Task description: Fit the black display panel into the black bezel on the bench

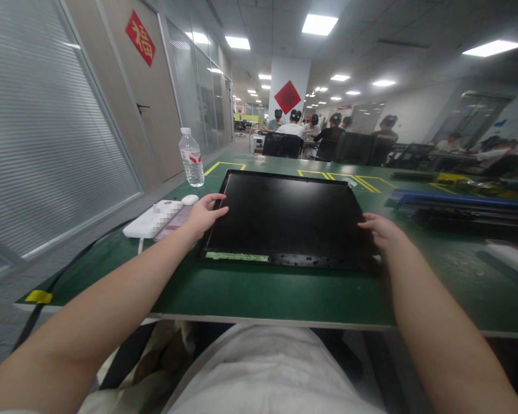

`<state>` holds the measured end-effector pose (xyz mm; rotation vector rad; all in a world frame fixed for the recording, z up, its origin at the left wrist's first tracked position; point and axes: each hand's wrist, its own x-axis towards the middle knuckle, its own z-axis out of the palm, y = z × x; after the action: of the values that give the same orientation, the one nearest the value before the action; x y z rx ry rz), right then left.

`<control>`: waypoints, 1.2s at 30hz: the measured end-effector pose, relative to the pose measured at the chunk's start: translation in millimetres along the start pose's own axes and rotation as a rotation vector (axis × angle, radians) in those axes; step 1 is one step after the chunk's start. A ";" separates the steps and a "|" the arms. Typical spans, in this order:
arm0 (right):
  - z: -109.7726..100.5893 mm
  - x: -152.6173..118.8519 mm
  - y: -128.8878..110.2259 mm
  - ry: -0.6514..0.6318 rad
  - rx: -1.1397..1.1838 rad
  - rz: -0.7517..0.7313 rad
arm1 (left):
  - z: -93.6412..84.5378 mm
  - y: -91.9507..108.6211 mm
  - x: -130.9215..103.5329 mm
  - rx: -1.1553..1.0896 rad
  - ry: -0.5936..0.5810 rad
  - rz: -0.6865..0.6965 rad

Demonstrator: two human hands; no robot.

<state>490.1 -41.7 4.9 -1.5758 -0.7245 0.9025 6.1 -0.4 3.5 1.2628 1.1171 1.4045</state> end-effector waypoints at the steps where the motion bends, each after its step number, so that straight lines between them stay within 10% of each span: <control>1: 0.0 0.0 0.0 -0.003 0.001 -0.006 | 0.0 0.1 0.0 -0.005 0.001 -0.005; 36: 15.8 -18.2 -6.0 0.188 -0.220 -0.034 | 2.2 12.1 -9.4 0.250 0.026 -0.090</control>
<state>467.3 -47.7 12.6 -1.8092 -0.7325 0.6555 8.2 -11.6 13.9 1.3530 1.3839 1.2458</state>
